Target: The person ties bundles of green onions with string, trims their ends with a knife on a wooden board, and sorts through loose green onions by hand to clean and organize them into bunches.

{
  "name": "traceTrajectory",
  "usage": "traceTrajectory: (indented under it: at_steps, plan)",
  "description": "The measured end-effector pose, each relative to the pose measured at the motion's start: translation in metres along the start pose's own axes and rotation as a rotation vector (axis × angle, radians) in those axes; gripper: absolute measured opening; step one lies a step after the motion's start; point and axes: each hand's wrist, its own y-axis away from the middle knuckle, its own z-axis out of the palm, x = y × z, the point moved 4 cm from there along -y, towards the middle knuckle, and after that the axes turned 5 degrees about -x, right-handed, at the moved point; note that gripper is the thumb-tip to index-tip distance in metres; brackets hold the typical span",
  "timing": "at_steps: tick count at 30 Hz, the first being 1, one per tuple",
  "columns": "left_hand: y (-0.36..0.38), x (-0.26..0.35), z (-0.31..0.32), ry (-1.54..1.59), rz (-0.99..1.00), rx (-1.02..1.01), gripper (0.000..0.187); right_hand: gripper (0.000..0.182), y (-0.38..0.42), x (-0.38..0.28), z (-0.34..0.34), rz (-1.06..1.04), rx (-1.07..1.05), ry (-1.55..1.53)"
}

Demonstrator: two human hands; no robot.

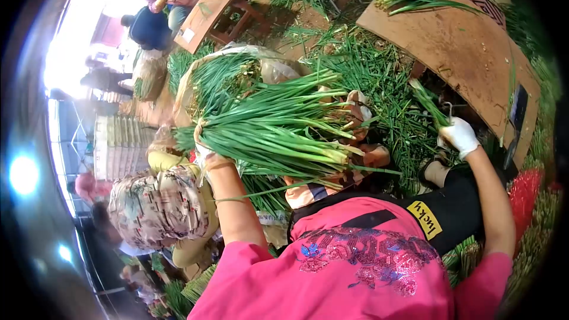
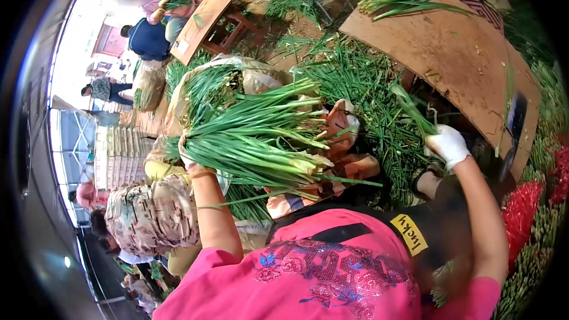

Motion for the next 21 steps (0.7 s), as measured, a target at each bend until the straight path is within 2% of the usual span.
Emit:
traceTrajectory:
  at_steps: [1,2,3,4,6,7,8,9,11,12,13,14,15,16,17,18,19,20,21]
  plan:
    - [0.001,-0.007,-0.003,0.043,0.026,0.006,0.026,0.012,0.001,-0.019,0.011,-0.101,-0.041,-0.341]
    - [0.006,-0.015,-0.003,0.087,0.052,0.015,0.026,0.01,0.008,-0.056,0.035,-0.166,-0.137,-0.472]
    - [0.012,-0.019,0.021,0.189,0.021,-0.017,0.026,0.016,0.016,-0.093,0.059,-0.253,-0.284,-0.604]
    - [0.015,-0.021,0.034,0.164,0.075,0.033,0.019,0.029,0.042,-0.139,0.077,-0.133,-0.33,-0.664]
    - [0.023,-0.027,0.061,0.074,0.1,0.22,0.023,0.031,0.021,-0.154,0.136,-0.281,-0.437,-0.863]
    - [0.025,-0.024,0.073,0.054,0.09,0.241,0.025,0.03,0.004,-0.156,0.149,-0.321,-0.279,-0.847]
    - [0.033,-0.027,0.114,0.022,0.003,0.149,0.027,0.031,0.018,-0.176,0.139,-0.311,-0.326,-0.999]
    - [0.027,-0.016,0.096,-0.021,0.055,0.117,0.027,0.031,0.032,-0.196,0.129,-0.295,-0.373,-1.151]
    - [0.022,-0.011,0.098,-0.058,0.089,0.098,0.029,0.03,0.032,-0.193,0.108,-0.342,-0.27,-1.042]
    - [0.028,-0.021,0.135,-0.002,0.125,0.036,0.026,0.031,0.029,-0.186,0.102,-0.362,-0.22,-0.953]
    - [0.024,-0.023,0.122,-0.037,0.126,0.046,0.025,0.03,0.03,-0.187,0.103,-0.498,-0.157,-0.945]
    - [0.017,-0.025,0.11,-0.072,0.125,0.048,0.024,0.03,0.022,-0.177,0.117,-0.007,-0.38,-1.088]
    - [0.019,-0.036,0.138,-0.103,0.115,0.019,0.022,0.029,0.011,-0.164,0.125,-0.059,-0.311,-0.948]
    - [0.012,-0.036,0.133,-0.115,0.124,-0.007,0.022,0.029,-0.009,-0.147,0.137,-0.115,-0.242,-0.81]
    - [0.006,-0.035,0.132,-0.058,0.058,-0.016,0.022,0.027,-0.024,-0.141,0.136,-0.39,-0.23,-0.834]
    - [0.017,-0.038,0.151,-0.049,0.085,0.087,0.021,0.024,0.005,-0.173,0.113,-0.293,-0.165,-0.942]
    - [0.029,-0.04,0.171,-0.043,0.111,0.189,0.021,0.024,0.025,-0.185,0.094,-0.373,-0.185,-0.973]
    - [0.031,-0.037,0.161,-0.063,0.086,0.217,0.022,0.025,0.033,-0.192,0.083,-0.467,-0.192,-1.007]
    - [0.026,-0.037,0.147,-0.071,0.068,0.222,0.023,0.027,0.019,-0.179,0.086,-0.294,0.023,-0.705]
